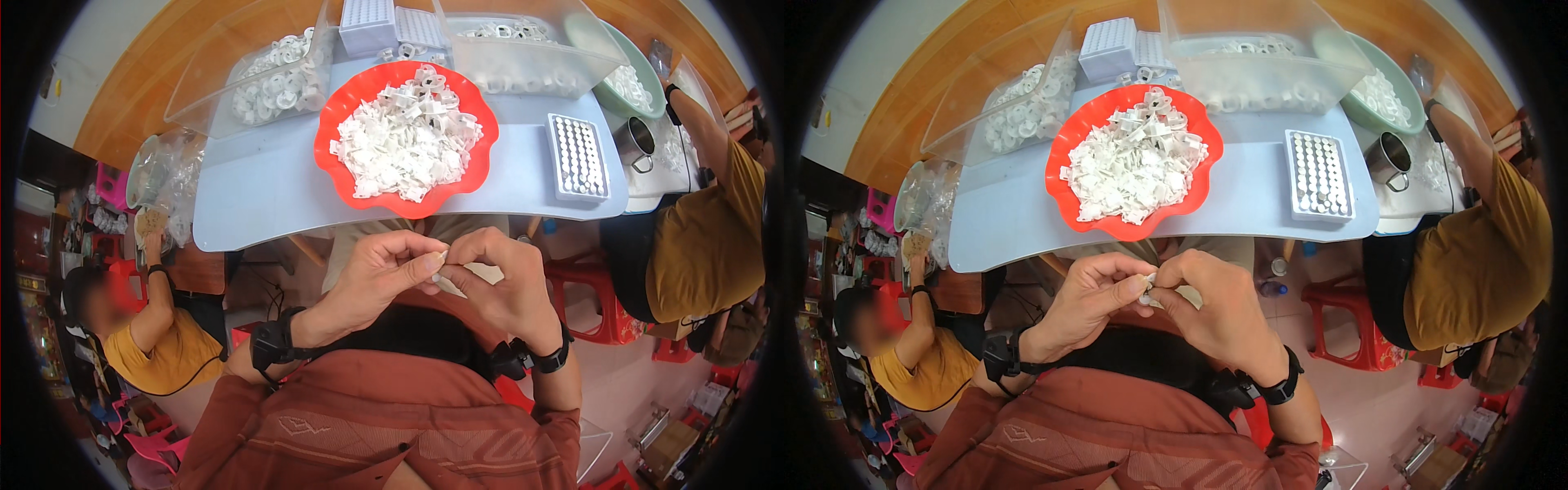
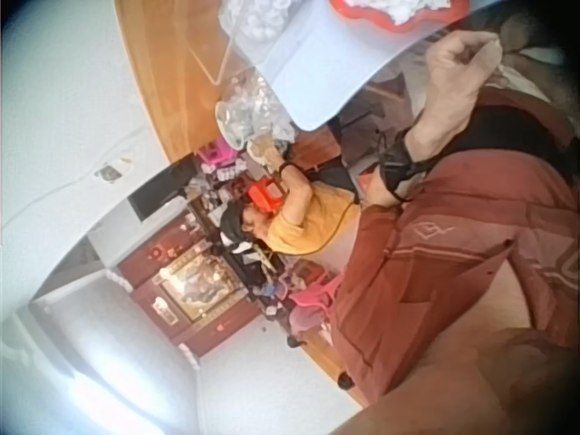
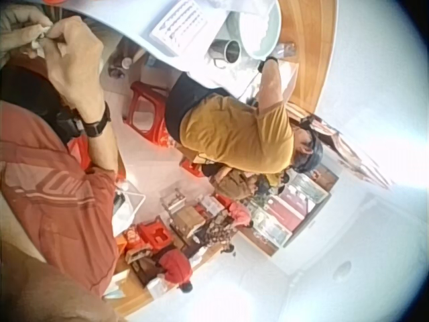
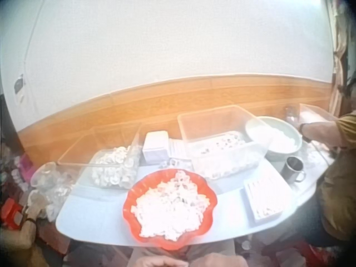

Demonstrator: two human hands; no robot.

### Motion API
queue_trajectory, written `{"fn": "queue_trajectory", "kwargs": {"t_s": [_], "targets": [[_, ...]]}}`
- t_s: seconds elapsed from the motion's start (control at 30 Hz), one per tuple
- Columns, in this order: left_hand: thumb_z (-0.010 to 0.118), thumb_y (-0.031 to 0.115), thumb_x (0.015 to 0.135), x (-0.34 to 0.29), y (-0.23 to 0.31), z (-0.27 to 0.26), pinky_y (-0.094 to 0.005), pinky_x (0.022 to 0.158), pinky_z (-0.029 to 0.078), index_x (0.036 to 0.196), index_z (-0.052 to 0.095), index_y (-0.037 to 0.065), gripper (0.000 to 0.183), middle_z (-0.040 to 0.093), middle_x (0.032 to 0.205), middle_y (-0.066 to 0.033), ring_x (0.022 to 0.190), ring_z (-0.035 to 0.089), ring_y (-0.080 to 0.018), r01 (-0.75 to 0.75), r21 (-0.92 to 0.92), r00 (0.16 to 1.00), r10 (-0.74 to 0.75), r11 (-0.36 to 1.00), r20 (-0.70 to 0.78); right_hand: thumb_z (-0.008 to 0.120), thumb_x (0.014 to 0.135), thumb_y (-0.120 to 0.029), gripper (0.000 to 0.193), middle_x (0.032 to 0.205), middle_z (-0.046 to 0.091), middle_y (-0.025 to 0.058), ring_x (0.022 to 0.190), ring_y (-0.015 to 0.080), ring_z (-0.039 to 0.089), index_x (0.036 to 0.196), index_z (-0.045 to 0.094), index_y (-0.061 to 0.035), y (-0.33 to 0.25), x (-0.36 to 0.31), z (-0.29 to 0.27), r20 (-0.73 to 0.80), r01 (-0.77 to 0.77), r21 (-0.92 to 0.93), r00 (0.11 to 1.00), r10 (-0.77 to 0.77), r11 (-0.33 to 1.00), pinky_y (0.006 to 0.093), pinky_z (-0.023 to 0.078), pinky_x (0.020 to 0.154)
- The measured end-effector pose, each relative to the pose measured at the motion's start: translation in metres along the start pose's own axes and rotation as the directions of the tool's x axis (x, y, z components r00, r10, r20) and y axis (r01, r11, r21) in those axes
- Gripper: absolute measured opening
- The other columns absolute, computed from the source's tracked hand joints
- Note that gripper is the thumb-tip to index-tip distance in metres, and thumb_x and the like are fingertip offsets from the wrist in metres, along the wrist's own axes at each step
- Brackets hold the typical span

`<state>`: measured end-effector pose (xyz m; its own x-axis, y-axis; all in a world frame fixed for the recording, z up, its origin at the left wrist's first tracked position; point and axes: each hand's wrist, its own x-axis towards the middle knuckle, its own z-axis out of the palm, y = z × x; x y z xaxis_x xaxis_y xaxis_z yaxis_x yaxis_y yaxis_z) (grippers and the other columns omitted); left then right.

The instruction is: Assembling small plastic components by peeling backings and joining pieces while sitting at a sorting table.

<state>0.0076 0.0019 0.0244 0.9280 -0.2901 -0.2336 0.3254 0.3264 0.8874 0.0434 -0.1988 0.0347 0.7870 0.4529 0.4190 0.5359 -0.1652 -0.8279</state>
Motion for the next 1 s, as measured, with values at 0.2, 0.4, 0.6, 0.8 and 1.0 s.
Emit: {"fn": "queue_trajectory", "kwargs": {"t_s": [0.2,0.4,0.6,0.8,1.0], "targets": [[0.066,0.019,0.098,-0.003,0.003,-0.002,-0.0239,0.076,0.058,0.119,0.065,-0.003,0.031,0.069,0.103,-0.0069,0.082,0.066,-0.0093,0.068,-0.022,0.997,-0.068,0.997,0.025,0.077,0.081,0.002,0.020,0.082,0.067,0.0072,0.073,0.0142,0.066,0.088,0.059,-0.0021,-0.003,0.001,-0.002,0.104,-0.357,0.259,0.934,0.341,0.898,0.0284,0.053,0.066],[0.066,0.017,0.098,-0.003,0.004,-0.004,-0.0245,0.077,0.058,0.121,0.064,-0.003,0.030,0.069,0.102,-0.0074,0.083,0.067,-0.0108,0.097,-0.066,0.995,-0.095,0.993,0.034,0.076,0.084,0.001,0.018,0.084,0.066,0.0013,0.078,0.0068,0.063,0.087,0.059,-0.0025,-0.001,0.002,-0.002,0.185,-0.468,0.457,0.882,0.434,0.756,0.0231,0.051,0.068],[0.064,0.015,0.099,-0.004,0.001,-0.008,-0.0266,0.081,0.060,0.119,0.064,-0.002,0.026,0.069,0.105,-0.0084,0.093,0.068,-0.0138,0.103,-0.208,0.994,-0.095,0.973,0.049,0.077,0.085,0.000,0.014,0.085,0.066,0.0018,0.079,0.0069,0.063,0.090,0.064,-0.0011,-0.002,0.000,0.004,0.187,-0.469,0.481,0.880,0.436,0.741,0.0228,0.051,0.069],[0.063,0.014,0.099,-0.005,0.002,-0.011,-0.0277,0.082,0.061,0.119,0.064,0.000,0.025,0.068,0.109,-0.0082,0.096,0.068,-0.0148,0.121,-0.265,0.992,-0.108,0.957,0.063,0.077,0.081,0.003,0.018,0.087,0.069,0.0056,0.082,0.0122,0.066,0.096,0.069,-0.0018,-0.002,-0.002,0.007,0.053,-0.266,0.298,0.964,0.262,0.917,0.0268,0.053,0.069],[0.063,0.014,0.099,-0.005,-0.001,-0.014,-0.0274,0.081,0.060,0.119,0.064,0.000,0.024,0.068,0.109,-0.0069,0.095,0.069,-0.0141,0.120,-0.264,0.992,-0.109,0.957,0.055,0.076,0.077,0.005,0.023,0.091,0.070,0.0110,0.077,0.0238,0.069,0.096,0.069,-0.0055,-0.001,-0.005,0.015,-0.075,-0.008,0.086,0.997,0.015,0.996,0.0316,0.054,0.067]]}}
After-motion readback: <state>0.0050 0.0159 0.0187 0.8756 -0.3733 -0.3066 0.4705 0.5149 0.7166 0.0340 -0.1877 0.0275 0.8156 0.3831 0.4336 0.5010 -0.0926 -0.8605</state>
